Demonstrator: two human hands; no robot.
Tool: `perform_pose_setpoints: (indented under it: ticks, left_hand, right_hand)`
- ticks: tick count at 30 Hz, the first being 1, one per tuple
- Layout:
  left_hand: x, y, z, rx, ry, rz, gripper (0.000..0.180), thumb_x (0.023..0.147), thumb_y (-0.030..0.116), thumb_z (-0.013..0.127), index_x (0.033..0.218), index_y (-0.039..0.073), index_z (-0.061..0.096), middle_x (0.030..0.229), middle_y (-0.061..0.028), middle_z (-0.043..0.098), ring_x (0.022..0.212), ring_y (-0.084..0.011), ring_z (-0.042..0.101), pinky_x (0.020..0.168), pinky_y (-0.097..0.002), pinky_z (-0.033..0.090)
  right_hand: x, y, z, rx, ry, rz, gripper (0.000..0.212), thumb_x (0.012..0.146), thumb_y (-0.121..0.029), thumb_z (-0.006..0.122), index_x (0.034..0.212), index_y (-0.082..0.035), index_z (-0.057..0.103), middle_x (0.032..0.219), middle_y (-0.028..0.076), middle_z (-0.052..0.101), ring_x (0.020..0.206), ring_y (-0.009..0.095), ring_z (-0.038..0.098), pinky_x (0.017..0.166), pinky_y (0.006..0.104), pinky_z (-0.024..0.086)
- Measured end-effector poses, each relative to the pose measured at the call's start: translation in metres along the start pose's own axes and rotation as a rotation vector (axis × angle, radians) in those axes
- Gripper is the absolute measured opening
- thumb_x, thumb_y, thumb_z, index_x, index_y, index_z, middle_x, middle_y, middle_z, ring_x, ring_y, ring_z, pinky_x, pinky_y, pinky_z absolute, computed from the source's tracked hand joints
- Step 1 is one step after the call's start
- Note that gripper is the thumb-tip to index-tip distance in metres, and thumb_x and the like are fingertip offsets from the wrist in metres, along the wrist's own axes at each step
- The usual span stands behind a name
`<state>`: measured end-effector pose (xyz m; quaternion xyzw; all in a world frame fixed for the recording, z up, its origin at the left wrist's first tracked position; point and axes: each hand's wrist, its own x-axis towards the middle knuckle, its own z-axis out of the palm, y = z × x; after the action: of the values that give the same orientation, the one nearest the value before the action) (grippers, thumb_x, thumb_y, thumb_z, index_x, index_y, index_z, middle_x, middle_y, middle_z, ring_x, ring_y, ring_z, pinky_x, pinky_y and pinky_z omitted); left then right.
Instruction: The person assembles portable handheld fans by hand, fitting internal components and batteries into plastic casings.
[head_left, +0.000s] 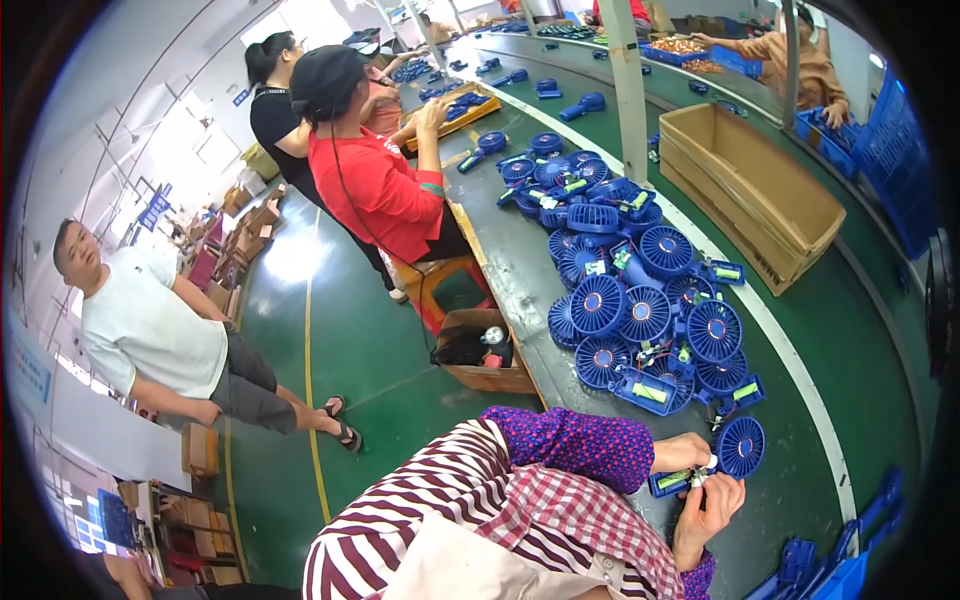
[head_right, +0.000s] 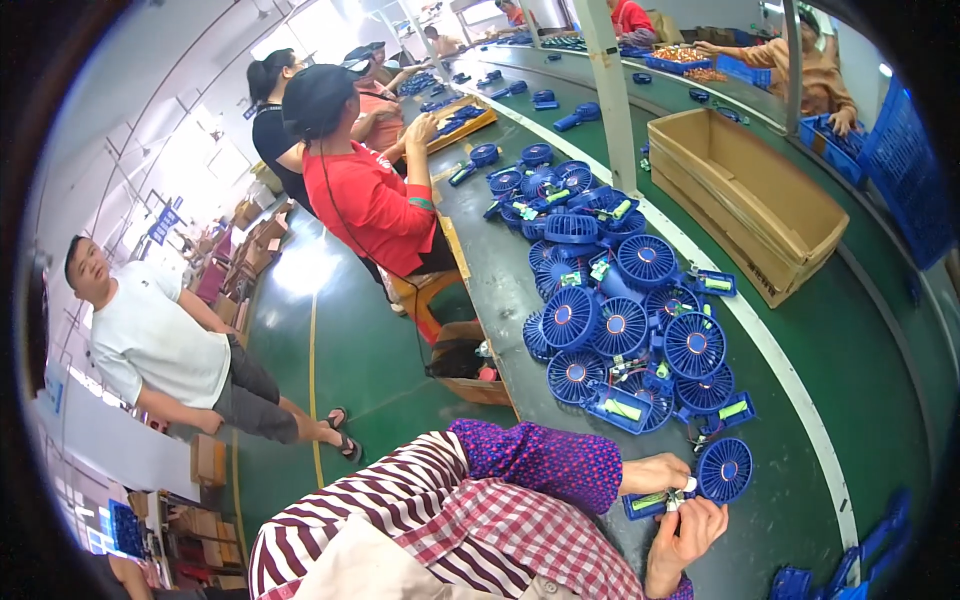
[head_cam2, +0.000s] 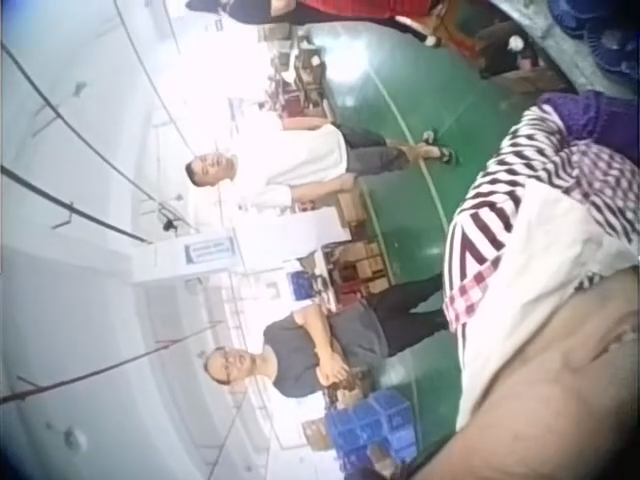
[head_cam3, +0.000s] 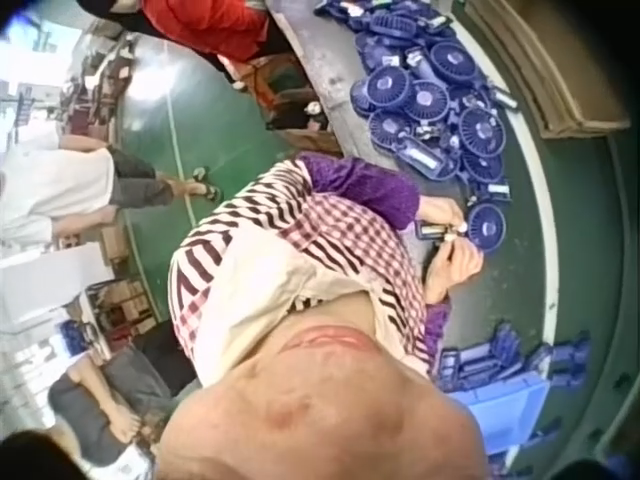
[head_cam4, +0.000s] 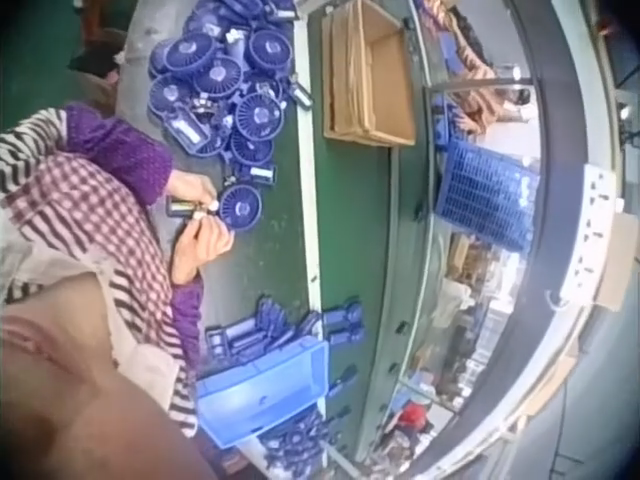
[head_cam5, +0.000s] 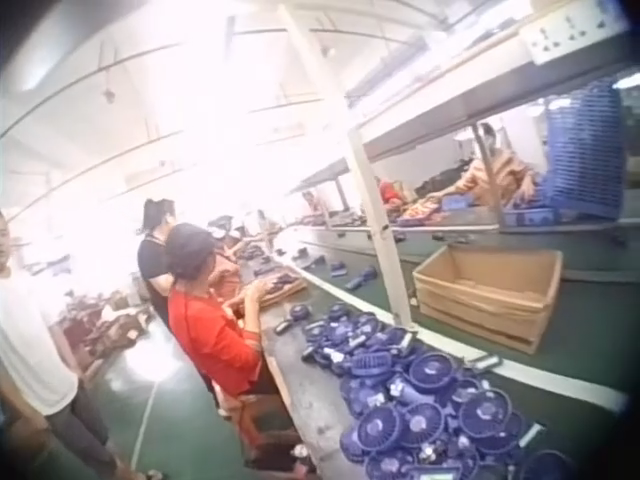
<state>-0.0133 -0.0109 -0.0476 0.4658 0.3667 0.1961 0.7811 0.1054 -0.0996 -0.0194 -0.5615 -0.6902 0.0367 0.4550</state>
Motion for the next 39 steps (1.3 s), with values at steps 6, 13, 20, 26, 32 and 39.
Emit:
perform_pose_setpoints:
  ticks: [6, 13, 20, 26, 32, 39]
  left_hand:
    - [-0.002, 0.004, 0.001, -0.004, -0.015, -0.016, 0.02, 0.085, 0.018, 0.05, 0.08, 0.0, 0.058, 0.071, -0.0029, 0.057, 0.063, -0.0098, 0.051, 0.056, -0.0264, 0.042]
    - [0.001, 0.003, 0.0, 0.007, -0.021, -0.04, 0.022, 0.087, 0.019, 0.049, 0.083, -0.001, 0.057, 0.071, -0.003, 0.058, 0.062, -0.0092, 0.053, 0.055, -0.0256, 0.044]
    - [0.002, 0.006, -0.002, -0.02, -0.017, -0.069, 0.021, 0.088, 0.018, 0.049, 0.082, 0.0, 0.057, 0.07, -0.0032, 0.058, 0.059, -0.01, 0.053, 0.054, -0.0258, 0.044]
    - [0.004, 0.001, 0.0, -0.08, -0.019, -0.072, 0.02, 0.087, 0.017, 0.049, 0.081, -0.001, 0.057, 0.069, -0.0042, 0.058, 0.057, -0.011, 0.053, 0.053, -0.0264, 0.044]
    - [-0.004, 0.01, 0.003, -0.103, -0.013, -0.085, 0.02, 0.085, 0.015, 0.049, 0.078, -0.002, 0.057, 0.069, -0.0062, 0.057, 0.056, -0.0132, 0.053, 0.051, -0.0275, 0.044]
    - [-0.003, 0.011, 0.003, -0.089, -0.014, -0.053, 0.019, 0.086, 0.014, 0.049, 0.081, -0.002, 0.057, 0.068, -0.0071, 0.059, 0.054, -0.0136, 0.056, 0.049, -0.0271, 0.045]
  right_hand:
    - [0.001, 0.001, 0.0, 0.013, -0.004, 0.017, 0.009, 0.067, 0.003, 0.059, 0.074, -0.002, 0.056, 0.078, 0.007, 0.058, 0.084, 0.026, 0.055, 0.096, 0.052, 0.029]
    - [0.002, 0.002, 0.0, 0.018, -0.012, 0.029, 0.012, 0.066, 0.004, 0.06, 0.075, -0.002, 0.057, 0.078, 0.008, 0.058, 0.082, 0.026, 0.055, 0.096, 0.0521, 0.029]
    - [0.004, 0.004, 0.003, 0.031, -0.004, 0.028, 0.011, 0.065, 0.004, 0.061, 0.075, -0.001, 0.057, 0.077, 0.007, 0.059, 0.081, 0.026, 0.056, 0.095, 0.0517, 0.03]
    - [0.002, 0.004, 0.002, 0.031, -0.004, 0.026, 0.01, 0.066, 0.004, 0.061, 0.074, -0.001, 0.057, 0.076, 0.007, 0.058, 0.081, 0.026, 0.056, 0.095, 0.0517, 0.03]
    - [0.001, 0.004, -0.001, 0.024, -0.017, 0.036, 0.011, 0.067, 0.004, 0.06, 0.076, -0.001, 0.057, 0.076, 0.008, 0.059, 0.082, 0.026, 0.055, 0.095, 0.0513, 0.03]
    - [-0.001, 0.007, 0.001, 0.026, -0.017, 0.021, 0.013, 0.067, 0.004, 0.059, 0.079, 0.0, 0.058, 0.081, 0.008, 0.059, 0.086, 0.026, 0.055, 0.095, 0.0516, 0.03]
